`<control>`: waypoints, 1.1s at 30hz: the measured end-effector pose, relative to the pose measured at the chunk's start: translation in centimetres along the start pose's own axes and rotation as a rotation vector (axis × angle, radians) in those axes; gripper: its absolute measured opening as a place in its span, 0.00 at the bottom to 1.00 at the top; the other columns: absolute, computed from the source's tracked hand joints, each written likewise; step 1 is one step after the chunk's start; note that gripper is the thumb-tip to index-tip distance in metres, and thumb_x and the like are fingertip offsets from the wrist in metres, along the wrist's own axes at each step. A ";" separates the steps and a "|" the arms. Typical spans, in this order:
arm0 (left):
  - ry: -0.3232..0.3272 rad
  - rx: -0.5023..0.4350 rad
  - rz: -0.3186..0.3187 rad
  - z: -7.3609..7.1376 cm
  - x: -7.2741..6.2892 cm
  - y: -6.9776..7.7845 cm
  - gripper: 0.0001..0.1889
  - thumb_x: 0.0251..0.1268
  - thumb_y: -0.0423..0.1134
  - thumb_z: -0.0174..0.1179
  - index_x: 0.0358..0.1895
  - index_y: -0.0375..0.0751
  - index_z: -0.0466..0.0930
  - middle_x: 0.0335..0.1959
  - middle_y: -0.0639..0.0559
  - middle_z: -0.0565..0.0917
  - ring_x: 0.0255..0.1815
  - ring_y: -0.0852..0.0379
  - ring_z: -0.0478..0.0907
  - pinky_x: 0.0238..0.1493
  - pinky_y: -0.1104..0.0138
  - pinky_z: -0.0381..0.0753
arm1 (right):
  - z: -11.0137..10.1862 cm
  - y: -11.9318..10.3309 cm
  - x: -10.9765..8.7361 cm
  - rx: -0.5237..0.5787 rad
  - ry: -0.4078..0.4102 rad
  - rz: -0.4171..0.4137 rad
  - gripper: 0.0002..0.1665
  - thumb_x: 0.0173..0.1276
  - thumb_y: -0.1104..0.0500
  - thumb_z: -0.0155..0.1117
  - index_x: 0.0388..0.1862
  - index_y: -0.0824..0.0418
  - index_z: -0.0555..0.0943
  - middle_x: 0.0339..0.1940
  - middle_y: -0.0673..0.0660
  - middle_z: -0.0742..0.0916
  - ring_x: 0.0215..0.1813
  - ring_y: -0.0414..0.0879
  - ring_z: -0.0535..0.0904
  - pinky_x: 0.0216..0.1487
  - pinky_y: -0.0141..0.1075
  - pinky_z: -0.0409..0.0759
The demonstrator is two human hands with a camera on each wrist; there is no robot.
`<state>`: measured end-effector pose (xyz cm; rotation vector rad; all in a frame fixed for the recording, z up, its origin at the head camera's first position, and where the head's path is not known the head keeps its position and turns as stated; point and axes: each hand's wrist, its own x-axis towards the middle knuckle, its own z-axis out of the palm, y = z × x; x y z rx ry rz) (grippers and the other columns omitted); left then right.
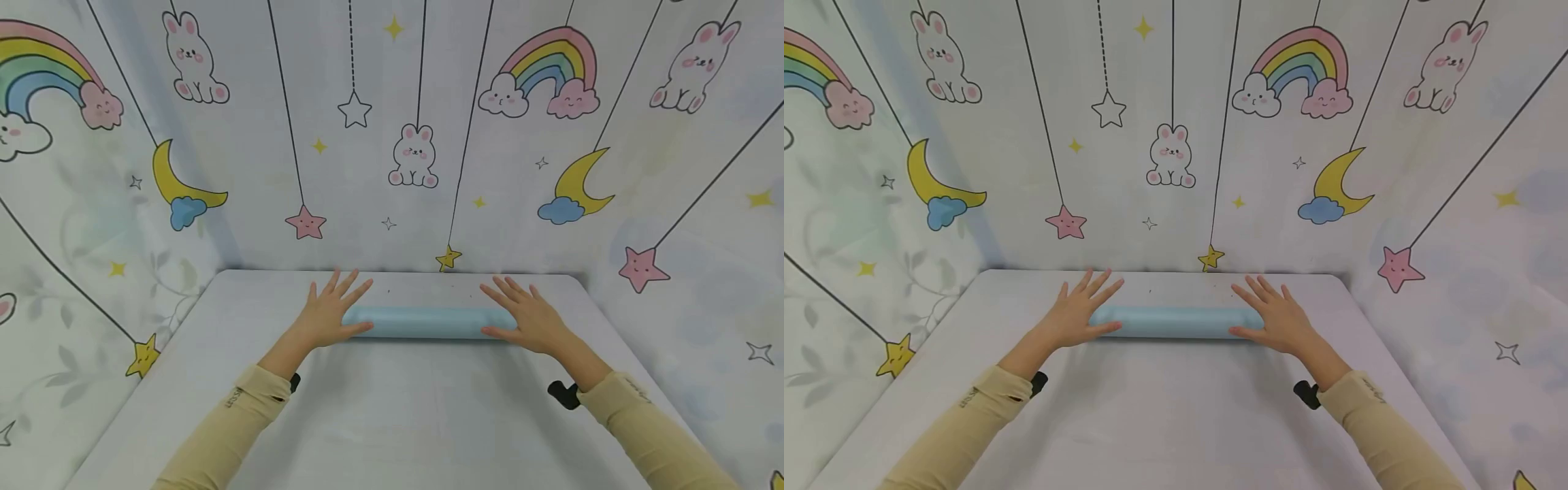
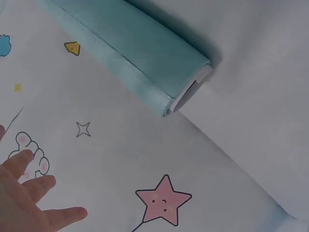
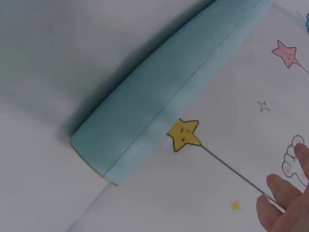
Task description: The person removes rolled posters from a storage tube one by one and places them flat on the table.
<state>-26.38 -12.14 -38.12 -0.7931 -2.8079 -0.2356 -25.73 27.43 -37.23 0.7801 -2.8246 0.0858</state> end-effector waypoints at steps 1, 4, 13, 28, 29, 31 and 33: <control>0.001 0.000 0.002 0.2 0.1 -0.1 0.41 0.56 0.68 0.48 0.72 0.58 0.49 0.73 0.51 0.47 0.72 0.41 0.39 0.57 0.33 0.46 | 0.2 0.1 0.1 0.009 -0.001 0.004 0.49 0.56 0.30 0.56 0.72 0.49 0.55 0.71 0.62 0.59 0.71 0.58 0.50 0.63 0.63 0.46; 0.004 -0.013 0.005 0.7 0.2 -0.3 0.41 0.56 0.68 0.49 0.72 0.58 0.50 0.73 0.50 0.49 0.71 0.40 0.40 0.57 0.32 0.46 | 0.8 0.5 0.3 0.027 -0.012 0.016 0.49 0.56 0.30 0.55 0.72 0.49 0.56 0.71 0.62 0.60 0.71 0.58 0.50 0.63 0.63 0.45; 0.007 -0.005 0.007 2.4 0.7 -1.1 0.41 0.57 0.67 0.49 0.72 0.58 0.49 0.72 0.49 0.51 0.71 0.40 0.43 0.57 0.33 0.48 | 2.3 1.0 0.8 0.078 -0.033 0.032 0.49 0.57 0.30 0.55 0.71 0.50 0.57 0.71 0.63 0.60 0.71 0.59 0.50 0.64 0.62 0.45; 0.008 -0.050 0.011 4.5 1.3 -1.7 0.39 0.58 0.62 0.54 0.72 0.57 0.51 0.72 0.49 0.53 0.71 0.40 0.47 0.58 0.34 0.49 | 4.5 2.2 1.3 0.143 -0.022 0.039 0.48 0.56 0.32 0.58 0.70 0.54 0.60 0.69 0.65 0.62 0.70 0.61 0.53 0.63 0.63 0.47; 0.005 -0.052 0.010 4.6 1.3 -1.8 0.39 0.58 0.62 0.54 0.72 0.57 0.51 0.72 0.49 0.53 0.71 0.40 0.47 0.58 0.35 0.49 | 4.6 2.2 1.3 0.145 -0.028 0.042 0.48 0.56 0.32 0.58 0.70 0.54 0.60 0.69 0.64 0.62 0.70 0.61 0.53 0.63 0.63 0.47; 0.000 -0.055 0.009 4.9 1.4 -1.9 0.39 0.58 0.62 0.53 0.72 0.57 0.51 0.72 0.50 0.52 0.71 0.41 0.46 0.59 0.35 0.49 | 4.7 2.2 1.4 0.146 -0.039 0.048 0.48 0.56 0.32 0.57 0.70 0.54 0.60 0.69 0.65 0.62 0.70 0.61 0.52 0.63 0.62 0.47; -0.002 -0.058 0.009 5.1 1.3 -2.0 0.39 0.58 0.63 0.53 0.72 0.57 0.51 0.72 0.49 0.53 0.71 0.41 0.46 0.59 0.35 0.49 | 4.9 2.2 1.4 0.147 -0.047 0.052 0.48 0.57 0.32 0.57 0.70 0.55 0.60 0.69 0.65 0.62 0.70 0.62 0.53 0.63 0.62 0.47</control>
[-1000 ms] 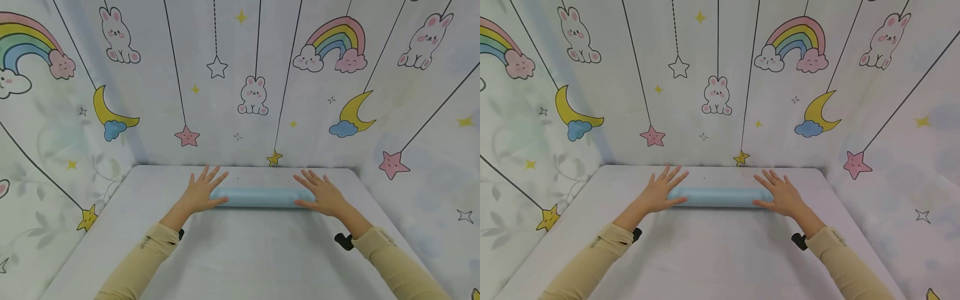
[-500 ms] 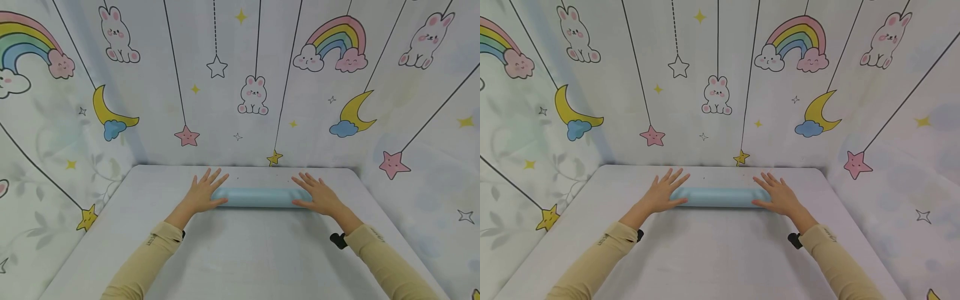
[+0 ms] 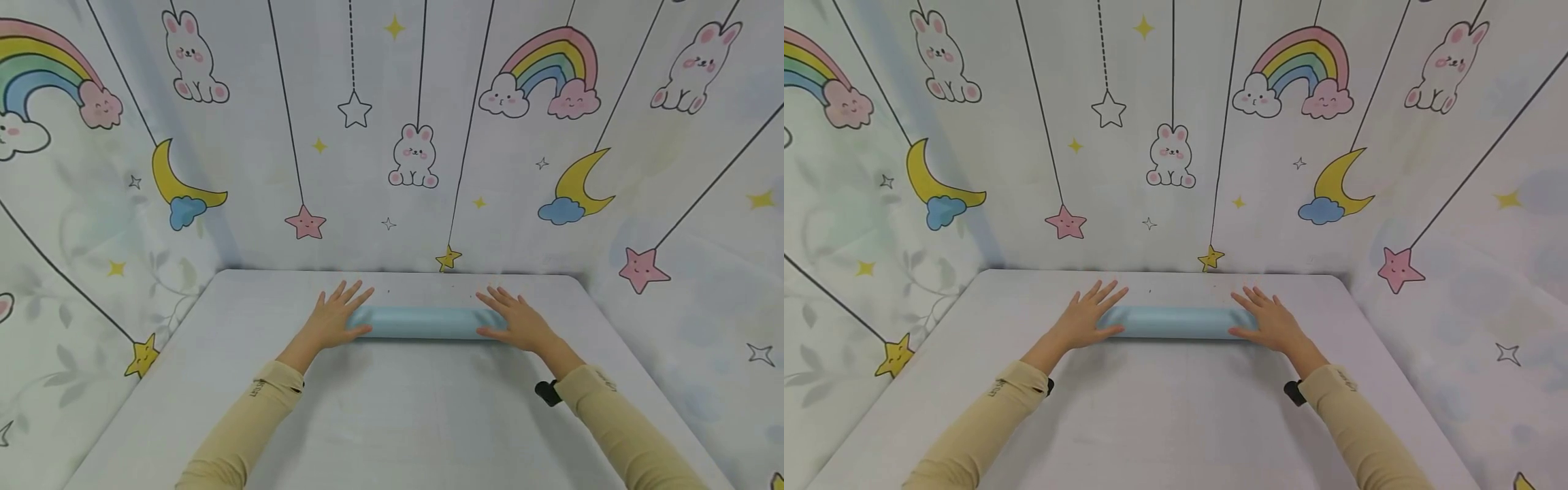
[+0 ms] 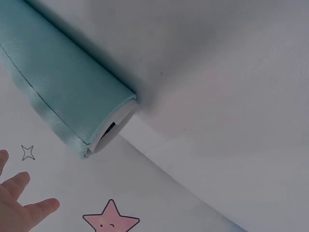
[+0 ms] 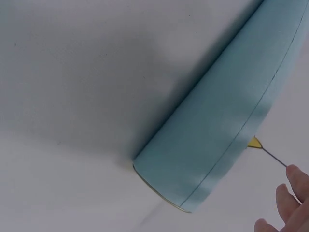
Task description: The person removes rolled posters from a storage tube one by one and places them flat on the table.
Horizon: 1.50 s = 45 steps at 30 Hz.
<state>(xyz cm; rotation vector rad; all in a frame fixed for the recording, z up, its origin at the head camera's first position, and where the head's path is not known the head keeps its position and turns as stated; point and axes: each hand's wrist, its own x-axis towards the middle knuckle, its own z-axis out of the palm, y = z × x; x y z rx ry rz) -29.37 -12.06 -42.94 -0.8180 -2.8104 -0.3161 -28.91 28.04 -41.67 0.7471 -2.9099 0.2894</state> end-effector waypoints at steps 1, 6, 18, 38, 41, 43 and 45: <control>-0.002 -0.011 -0.002 0.1 0.0 -0.1 0.39 0.58 0.62 0.53 0.72 0.57 0.51 0.72 0.49 0.53 0.71 0.41 0.45 0.59 0.35 0.48 | 0.1 0.0 0.0 0.001 -0.004 0.004 0.48 0.56 0.32 0.57 0.70 0.55 0.60 0.69 0.65 0.62 0.70 0.62 0.53 0.63 0.62 0.47; -0.009 -0.014 -0.005 1.0 0.0 -0.4 0.38 0.59 0.62 0.52 0.71 0.56 0.52 0.71 0.48 0.54 0.71 0.41 0.46 0.58 0.35 0.50 | 0.7 0.1 0.2 0.002 -0.009 0.015 0.48 0.56 0.32 0.57 0.70 0.54 0.60 0.69 0.65 0.62 0.70 0.62 0.53 0.63 0.62 0.48; -0.035 -0.019 -0.034 2.4 0.0 -0.9 0.38 0.59 0.61 0.53 0.71 0.54 0.53 0.71 0.47 0.54 0.70 0.40 0.48 0.58 0.35 0.50 | 1.9 0.7 0.4 0.010 -0.008 0.032 0.48 0.56 0.31 0.58 0.69 0.55 0.62 0.68 0.66 0.64 0.69 0.63 0.54 0.62 0.62 0.50; -0.061 0.014 -0.055 4.0 0.4 -2.0 0.38 0.59 0.62 0.52 0.70 0.54 0.55 0.70 0.47 0.56 0.69 0.40 0.51 0.59 0.36 0.51 | 3.7 1.7 1.0 -0.007 -0.021 0.078 0.45 0.56 0.35 0.61 0.68 0.56 0.65 0.66 0.67 0.66 0.68 0.63 0.56 0.62 0.62 0.52; -0.080 0.027 -0.060 4.2 0.5 -2.0 0.38 0.59 0.63 0.52 0.70 0.53 0.55 0.70 0.46 0.57 0.69 0.40 0.52 0.58 0.37 0.52 | 3.9 1.8 0.9 -0.009 -0.028 0.097 0.45 0.56 0.35 0.60 0.67 0.57 0.65 0.66 0.67 0.66 0.68 0.63 0.56 0.62 0.62 0.51; -0.095 0.029 -0.070 4.3 0.5 -2.0 0.38 0.59 0.63 0.52 0.71 0.53 0.55 0.70 0.46 0.57 0.69 0.41 0.53 0.59 0.37 0.52 | 4.1 1.9 0.9 -0.013 -0.034 0.107 0.45 0.56 0.34 0.60 0.67 0.57 0.65 0.66 0.67 0.67 0.68 0.63 0.56 0.63 0.61 0.50; -0.100 0.032 -0.071 4.4 0.6 -2.0 0.37 0.59 0.62 0.52 0.70 0.52 0.55 0.69 0.45 0.58 0.68 0.41 0.53 0.59 0.37 0.53 | 4.3 2.0 0.8 -0.019 -0.038 0.115 0.45 0.56 0.34 0.60 0.67 0.57 0.66 0.66 0.66 0.67 0.68 0.63 0.57 0.63 0.61 0.50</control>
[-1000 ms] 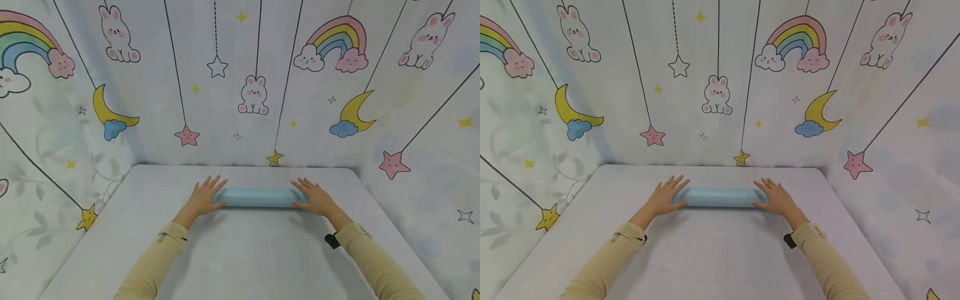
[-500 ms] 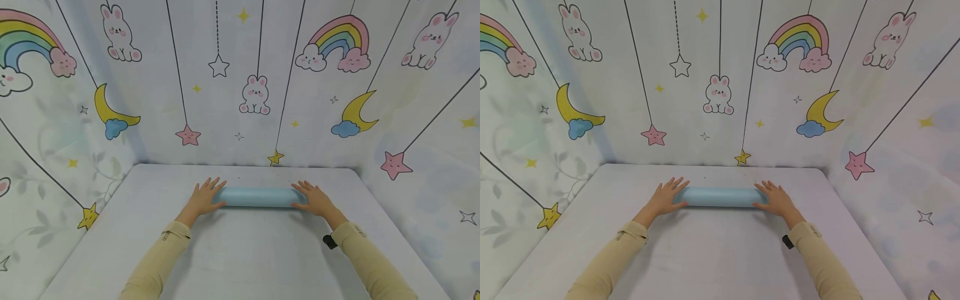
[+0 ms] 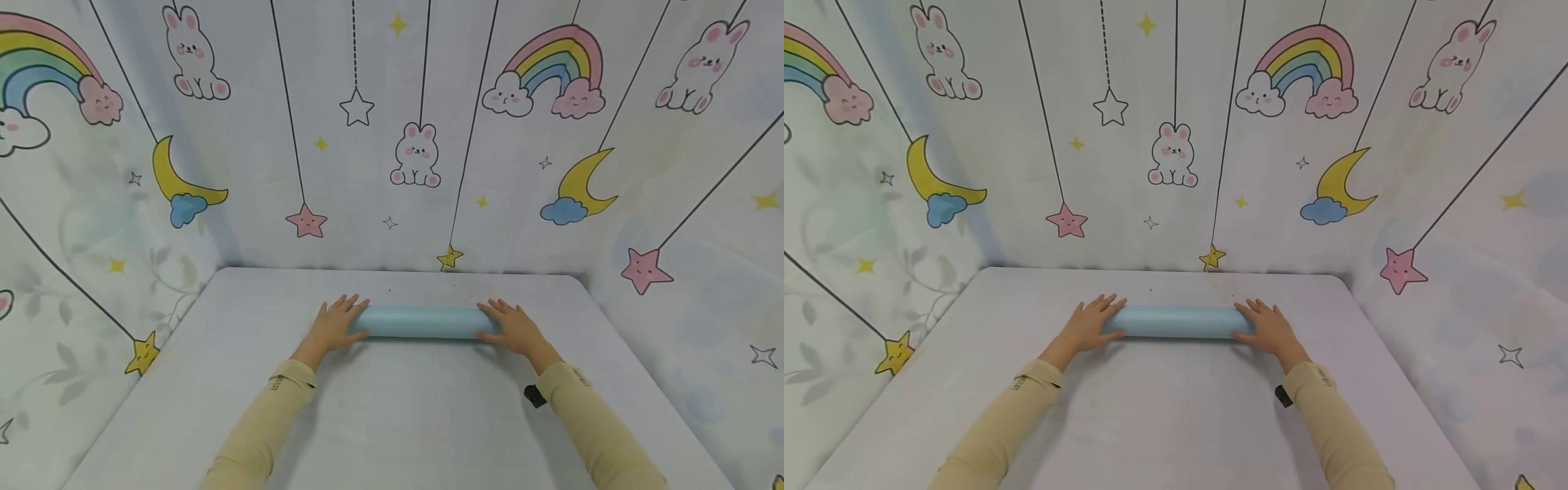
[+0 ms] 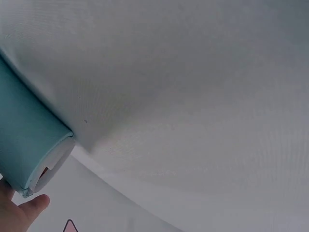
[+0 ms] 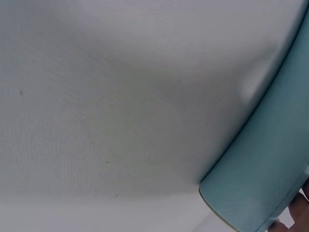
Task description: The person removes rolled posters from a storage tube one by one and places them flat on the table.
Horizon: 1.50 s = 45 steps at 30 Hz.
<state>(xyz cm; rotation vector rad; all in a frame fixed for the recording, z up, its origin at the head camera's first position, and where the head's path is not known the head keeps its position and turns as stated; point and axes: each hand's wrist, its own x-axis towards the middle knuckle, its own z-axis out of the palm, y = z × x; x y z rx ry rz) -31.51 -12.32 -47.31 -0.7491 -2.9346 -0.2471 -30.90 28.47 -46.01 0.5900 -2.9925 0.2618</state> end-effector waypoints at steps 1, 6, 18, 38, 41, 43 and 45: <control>-0.003 -0.002 -0.002 0.0 0.0 0.0 0.37 0.59 0.62 0.52 0.70 0.52 0.55 0.69 0.45 0.58 0.68 0.41 0.54 0.59 0.38 0.53 | 0.1 0.0 0.0 -0.004 0.002 0.001 0.45 0.56 0.34 0.60 0.67 0.57 0.66 0.66 0.66 0.67 0.68 0.63 0.57 0.63 0.60 0.50; 0.001 -0.003 -0.003 0.1 0.1 0.1 0.37 0.59 0.61 0.53 0.70 0.51 0.56 0.68 0.44 0.60 0.68 0.40 0.54 0.60 0.39 0.54 | 0.2 0.0 -0.1 -0.013 0.026 -0.008 0.44 0.55 0.36 0.62 0.66 0.57 0.67 0.65 0.66 0.69 0.67 0.63 0.59 0.63 0.60 0.52; 0.026 0.021 -0.014 0.3 0.0 0.2 0.35 0.58 0.58 0.57 0.68 0.53 0.60 0.63 0.44 0.67 0.64 0.41 0.61 0.58 0.41 0.58 | 0.3 0.0 -0.2 -0.016 0.071 -0.046 0.41 0.55 0.41 0.66 0.64 0.58 0.69 0.57 0.67 0.75 0.60 0.62 0.68 0.60 0.62 0.55; 0.039 0.011 0.028 -0.2 -0.8 0.9 0.34 0.56 0.58 0.58 0.66 0.51 0.64 0.58 0.44 0.72 0.59 0.42 0.67 0.54 0.44 0.65 | -0.2 -0.4 -1.1 -0.028 0.026 -0.048 0.39 0.56 0.42 0.65 0.63 0.60 0.70 0.57 0.70 0.75 0.59 0.65 0.69 0.58 0.63 0.58; 0.040 0.024 0.039 -0.3 -1.0 1.1 0.34 0.56 0.58 0.58 0.66 0.51 0.64 0.57 0.45 0.72 0.58 0.42 0.68 0.52 0.46 0.68 | -0.1 -0.4 -1.4 -0.038 0.027 -0.050 0.39 0.55 0.42 0.66 0.62 0.60 0.70 0.56 0.69 0.76 0.58 0.65 0.70 0.56 0.64 0.59; 0.046 0.032 0.047 -0.4 -1.2 1.2 0.35 0.55 0.59 0.59 0.66 0.51 0.65 0.56 0.45 0.73 0.57 0.42 0.69 0.51 0.47 0.69 | -0.1 -0.4 -1.7 -0.048 0.033 -0.053 0.39 0.55 0.42 0.66 0.62 0.60 0.70 0.55 0.69 0.76 0.58 0.64 0.70 0.56 0.63 0.60; 0.055 0.034 0.053 -0.5 -1.4 1.4 0.34 0.55 0.59 0.59 0.65 0.50 0.66 0.56 0.45 0.73 0.56 0.42 0.69 0.50 0.47 0.70 | -0.1 -0.4 -1.9 -0.054 0.046 -0.059 0.40 0.55 0.42 0.66 0.62 0.60 0.71 0.55 0.69 0.77 0.57 0.64 0.71 0.55 0.63 0.61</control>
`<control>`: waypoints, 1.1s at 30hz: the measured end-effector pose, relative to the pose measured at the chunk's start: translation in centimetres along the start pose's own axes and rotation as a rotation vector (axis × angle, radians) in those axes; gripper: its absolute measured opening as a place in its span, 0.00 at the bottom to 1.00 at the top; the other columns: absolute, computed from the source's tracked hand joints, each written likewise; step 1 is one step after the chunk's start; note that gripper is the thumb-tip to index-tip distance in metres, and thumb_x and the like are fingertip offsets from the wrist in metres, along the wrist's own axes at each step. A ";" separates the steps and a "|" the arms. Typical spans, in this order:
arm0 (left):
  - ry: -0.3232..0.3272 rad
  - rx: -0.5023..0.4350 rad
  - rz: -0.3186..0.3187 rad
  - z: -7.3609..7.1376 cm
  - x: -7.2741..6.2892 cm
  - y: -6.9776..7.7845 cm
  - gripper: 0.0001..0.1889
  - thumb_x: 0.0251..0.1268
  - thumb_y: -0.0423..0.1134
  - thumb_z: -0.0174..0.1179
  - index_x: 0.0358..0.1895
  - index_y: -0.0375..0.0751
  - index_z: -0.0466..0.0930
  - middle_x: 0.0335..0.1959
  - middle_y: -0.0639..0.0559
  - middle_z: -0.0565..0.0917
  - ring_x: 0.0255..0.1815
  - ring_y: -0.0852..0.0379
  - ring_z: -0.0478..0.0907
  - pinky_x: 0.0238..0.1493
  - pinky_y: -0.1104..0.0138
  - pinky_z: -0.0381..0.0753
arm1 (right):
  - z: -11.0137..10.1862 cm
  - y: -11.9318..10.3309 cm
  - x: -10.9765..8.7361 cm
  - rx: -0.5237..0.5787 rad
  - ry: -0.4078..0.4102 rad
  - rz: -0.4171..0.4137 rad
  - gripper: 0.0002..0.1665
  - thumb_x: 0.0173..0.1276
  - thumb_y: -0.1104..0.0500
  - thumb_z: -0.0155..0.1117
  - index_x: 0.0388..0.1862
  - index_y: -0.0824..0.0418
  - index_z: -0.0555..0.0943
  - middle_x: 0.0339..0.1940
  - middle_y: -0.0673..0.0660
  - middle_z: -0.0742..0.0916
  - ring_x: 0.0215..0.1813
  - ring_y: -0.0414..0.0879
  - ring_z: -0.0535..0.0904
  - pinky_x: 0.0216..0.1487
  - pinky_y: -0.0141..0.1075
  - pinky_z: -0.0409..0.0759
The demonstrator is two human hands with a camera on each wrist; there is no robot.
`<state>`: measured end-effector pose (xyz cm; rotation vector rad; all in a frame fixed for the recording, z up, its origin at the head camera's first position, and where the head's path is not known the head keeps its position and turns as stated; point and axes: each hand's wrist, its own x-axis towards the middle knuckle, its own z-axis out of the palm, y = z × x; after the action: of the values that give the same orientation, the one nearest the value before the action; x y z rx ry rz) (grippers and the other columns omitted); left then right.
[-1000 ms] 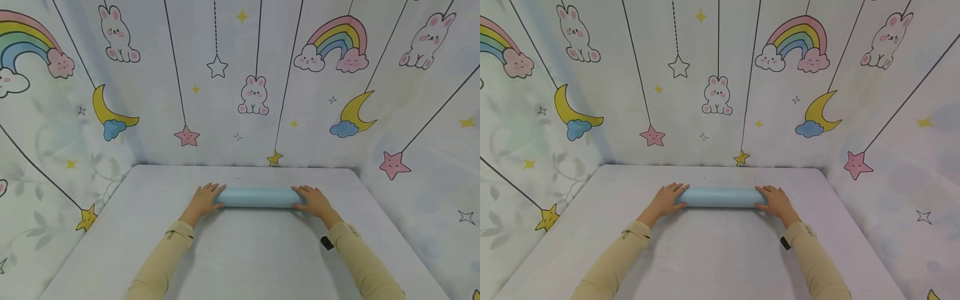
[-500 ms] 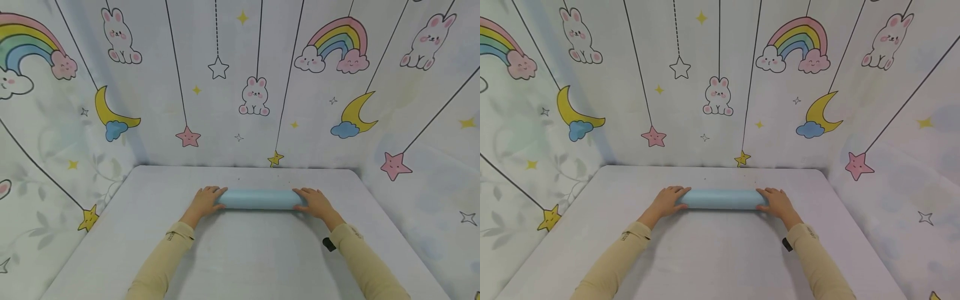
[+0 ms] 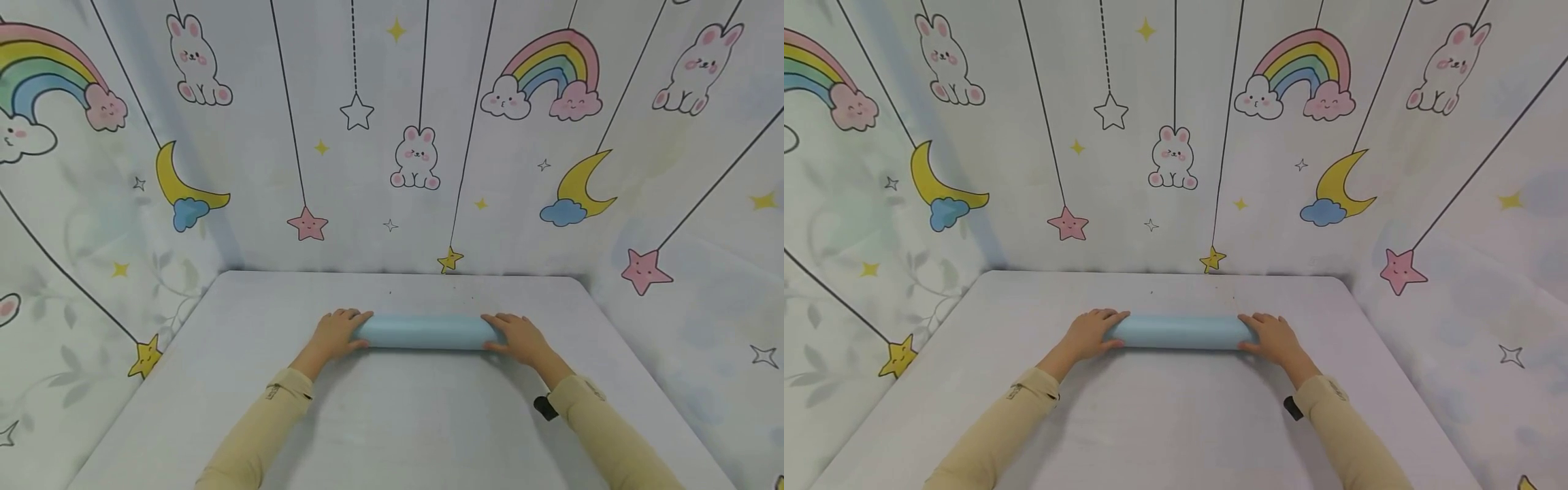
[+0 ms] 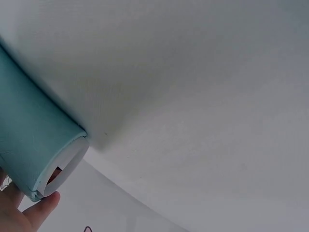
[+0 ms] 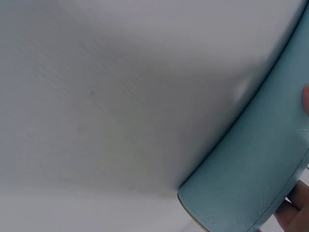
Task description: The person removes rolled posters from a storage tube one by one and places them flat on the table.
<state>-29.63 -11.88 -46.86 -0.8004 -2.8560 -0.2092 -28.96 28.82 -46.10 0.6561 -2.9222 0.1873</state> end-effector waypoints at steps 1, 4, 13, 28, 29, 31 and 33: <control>0.004 0.004 0.003 0.0 -0.1 0.1 0.34 0.55 0.59 0.59 0.65 0.50 0.66 0.56 0.45 0.74 0.56 0.43 0.70 0.49 0.48 0.71 | 0.0 -0.1 -0.1 -0.003 0.007 -0.004 0.40 0.54 0.41 0.66 0.62 0.60 0.71 0.54 0.69 0.77 0.57 0.64 0.71 0.55 0.63 0.61; 0.012 0.015 0.007 0.0 -0.4 0.3 0.34 0.54 0.60 0.58 0.65 0.51 0.66 0.55 0.46 0.74 0.55 0.43 0.71 0.48 0.49 0.72 | 0.0 -0.2 -0.6 -0.013 0.023 -0.012 0.40 0.54 0.41 0.66 0.61 0.60 0.71 0.54 0.68 0.77 0.56 0.64 0.71 0.54 0.63 0.62; 0.028 0.010 0.018 -0.2 -1.3 1.1 0.35 0.51 0.60 0.60 0.63 0.51 0.69 0.53 0.46 0.76 0.52 0.43 0.73 0.42 0.51 0.75 | -0.3 -0.4 -1.8 -0.025 0.026 -0.026 0.39 0.53 0.41 0.67 0.60 0.61 0.72 0.53 0.68 0.78 0.55 0.63 0.72 0.54 0.62 0.64; -0.005 0.016 0.005 -0.8 -2.8 2.6 0.35 0.49 0.61 0.61 0.63 0.53 0.69 0.54 0.47 0.76 0.52 0.44 0.73 0.42 0.52 0.76 | -0.8 -1.0 -3.9 -0.027 0.051 -0.047 0.39 0.52 0.42 0.68 0.59 0.61 0.73 0.52 0.66 0.79 0.54 0.62 0.73 0.52 0.63 0.65; -0.004 0.013 0.003 -0.8 -2.9 2.7 0.35 0.49 0.61 0.61 0.63 0.53 0.70 0.54 0.47 0.76 0.52 0.44 0.73 0.42 0.52 0.76 | -0.9 -1.1 -4.1 -0.025 0.053 -0.049 0.39 0.52 0.42 0.68 0.59 0.61 0.74 0.51 0.67 0.79 0.54 0.62 0.73 0.52 0.63 0.65; -0.004 0.019 0.000 -0.8 -3.0 2.8 0.36 0.48 0.62 0.61 0.62 0.53 0.70 0.54 0.48 0.76 0.52 0.45 0.74 0.42 0.53 0.77 | -1.0 -1.2 -4.3 -0.025 0.055 -0.052 0.39 0.52 0.42 0.68 0.59 0.61 0.74 0.51 0.67 0.79 0.54 0.62 0.73 0.52 0.63 0.65; -0.002 0.021 -0.003 -0.7 -3.1 2.9 0.36 0.48 0.62 0.62 0.62 0.54 0.70 0.54 0.48 0.77 0.52 0.46 0.74 0.41 0.54 0.77 | -1.1 -1.3 -4.5 -0.024 0.054 -0.052 0.39 0.52 0.42 0.68 0.59 0.61 0.74 0.51 0.67 0.79 0.54 0.62 0.73 0.52 0.63 0.65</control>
<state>-25.39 -11.17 -46.55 -0.7936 -2.8565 -0.1789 -24.29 29.69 -45.66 0.7104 -2.8478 0.1616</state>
